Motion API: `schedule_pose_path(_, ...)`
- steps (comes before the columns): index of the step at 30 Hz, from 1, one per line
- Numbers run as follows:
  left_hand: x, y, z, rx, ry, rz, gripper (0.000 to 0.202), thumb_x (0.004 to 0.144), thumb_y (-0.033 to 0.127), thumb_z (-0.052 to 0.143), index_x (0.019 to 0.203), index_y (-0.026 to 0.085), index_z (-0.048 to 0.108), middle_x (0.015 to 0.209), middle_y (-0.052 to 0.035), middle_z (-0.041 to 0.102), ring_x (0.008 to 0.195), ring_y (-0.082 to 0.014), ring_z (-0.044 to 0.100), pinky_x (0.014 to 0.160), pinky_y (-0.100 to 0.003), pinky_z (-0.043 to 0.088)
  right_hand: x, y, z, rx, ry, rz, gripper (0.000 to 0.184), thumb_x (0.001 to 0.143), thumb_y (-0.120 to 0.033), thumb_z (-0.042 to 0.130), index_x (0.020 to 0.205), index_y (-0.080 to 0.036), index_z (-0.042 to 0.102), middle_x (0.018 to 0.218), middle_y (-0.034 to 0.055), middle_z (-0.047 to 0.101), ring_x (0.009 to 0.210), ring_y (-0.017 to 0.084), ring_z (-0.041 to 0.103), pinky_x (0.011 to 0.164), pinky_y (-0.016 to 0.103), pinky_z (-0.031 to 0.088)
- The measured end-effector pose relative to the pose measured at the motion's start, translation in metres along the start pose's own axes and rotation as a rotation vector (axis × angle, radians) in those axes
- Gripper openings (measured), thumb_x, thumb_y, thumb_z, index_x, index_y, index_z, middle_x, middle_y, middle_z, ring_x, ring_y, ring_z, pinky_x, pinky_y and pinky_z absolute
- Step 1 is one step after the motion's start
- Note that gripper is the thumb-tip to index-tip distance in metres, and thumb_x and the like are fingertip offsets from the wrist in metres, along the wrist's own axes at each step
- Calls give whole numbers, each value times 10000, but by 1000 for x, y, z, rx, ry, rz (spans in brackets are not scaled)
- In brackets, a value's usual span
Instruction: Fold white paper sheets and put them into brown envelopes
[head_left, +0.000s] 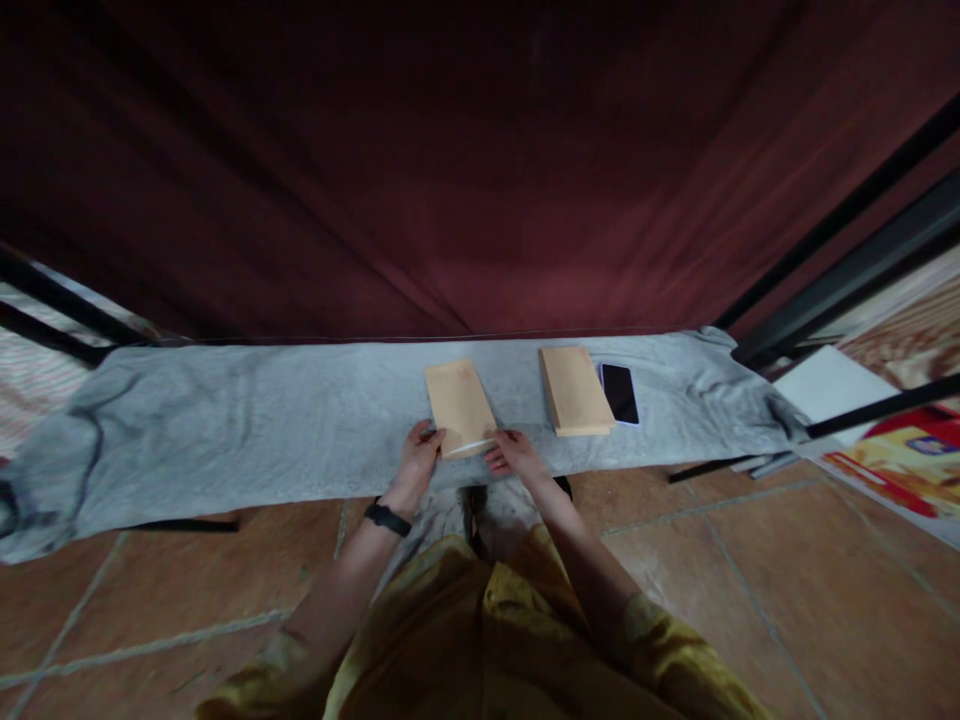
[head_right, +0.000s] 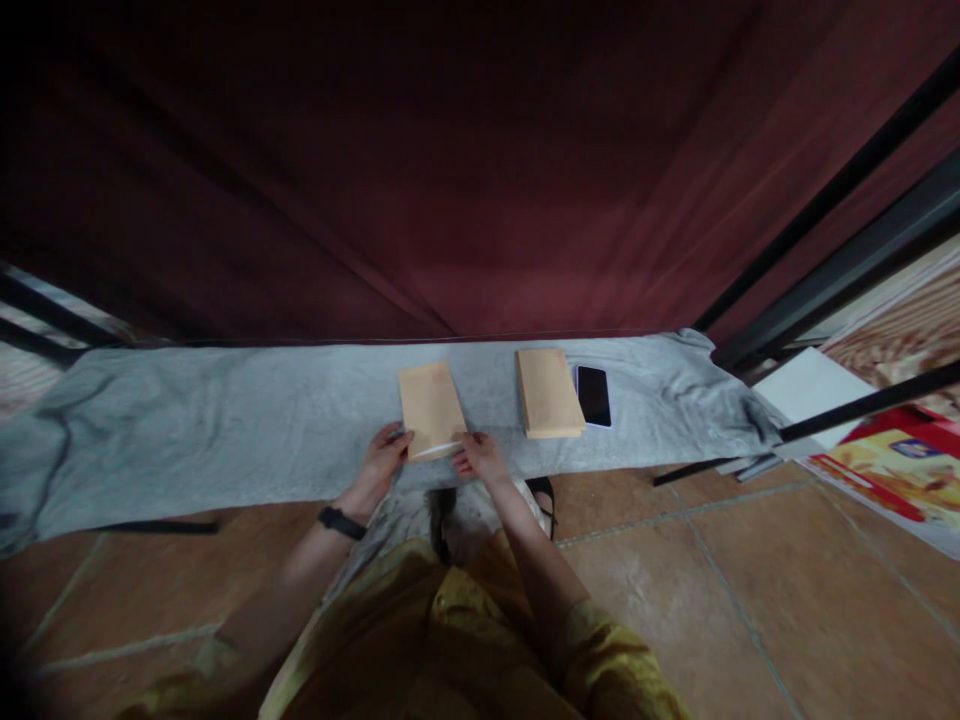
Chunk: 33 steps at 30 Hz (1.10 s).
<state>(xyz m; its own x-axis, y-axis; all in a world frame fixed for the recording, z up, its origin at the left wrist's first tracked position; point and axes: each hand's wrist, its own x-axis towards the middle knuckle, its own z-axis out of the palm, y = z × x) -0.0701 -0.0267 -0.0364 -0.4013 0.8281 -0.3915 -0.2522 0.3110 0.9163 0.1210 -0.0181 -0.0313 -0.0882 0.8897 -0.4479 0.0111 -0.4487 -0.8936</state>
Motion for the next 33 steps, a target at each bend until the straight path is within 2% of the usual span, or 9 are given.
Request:
schedule_pose_path(2, 1, 6, 0, 2, -39, -16, 331, 651, 256, 794, 942, 154, 672, 731, -14, 691, 662, -161, 658, 618, -272, 512, 6, -1, 2, -67, 61, 5, 193, 905, -396, 597, 822, -224, 624, 565, -4, 641, 441, 143, 552, 500, 277, 485)
schedule_pose_path(4, 0, 11, 2, -6, -76, -20, 275, 613, 258, 800, 828, 155, 664, 722, -24, 696, 660, -170, 668, 612, -278, 516, 11, -4, 4, -111, 106, -58, 129, 888, -324, 611, 805, -226, 619, 565, -29, 598, 462, 129, 540, 517, 263, 478)
schedule_pose_path(7, -5, 14, 6, -25, -93, 1, 282, 575, 252, 797, 783, 169, 627, 722, -14, 692, 663, -167, 670, 613, -277, 523, 15, -9, 4, -102, 110, -107, 74, 860, -235, 595, 791, -214, 607, 567, -44, 559, 508, 125, 545, 523, 249, 479)
schedule_pose_path(14, -10, 20, 9, -10, -101, 82, 299, 623, 245, 760, 870, 197, 599, 706, 24, 668, 625, -134, 632, 555, -221, 479, 8, -14, 2, 9, 52, -80, 34, 804, -232, 572, 780, -222, 594, 637, -45, 587, 592, 137, 600, 567, 254, 537)
schedule_pose_path(20, -15, 19, 9, 26, -169, 52, 314, 670, 247, 730, 957, 206, 610, 790, 7, 700, 678, -151, 663, 579, -240, 504, 1, -16, 0, 125, 27, -56, 49, 743, -213, 593, 703, -228, 568, 634, -46, 556, 607, 132, 584, 629, 272, 563)
schedule_pose_path(25, -22, 17, 12, 31, -220, 15, 297, 681, 304, 740, 928, 197, 615, 820, -23, 712, 730, -184, 682, 597, -263, 516, -1, -15, -1, 127, 54, -60, 40, 717, -253, 607, 732, -235, 575, 659, -44, 567, 637, 139, 588, 634, 269, 568)
schedule_pose_path(29, -27, 24, 14, 24, -273, 98, 334, 725, 360, 743, 998, 201, 636, 853, -29, 726, 790, -193, 687, 660, -269, 521, -3, -15, -4, 142, 58, -107, 70, 723, -298, 591, 762, -239, 590, 732, -18, 619, 743, 158, 619, 675, 265, 575)
schedule_pose_path(33, -28, 25, 19, 13, -280, 145, 344, 767, 360, 701, 1070, 212, 636, 865, -20, 731, 766, -173, 677, 666, -257, 518, 0, -14, -1, 133, 80, -151, 119, 727, -318, 562, 810, -244, 604, 811, -1, 658, 823, 167, 639, 674, 241, 551)
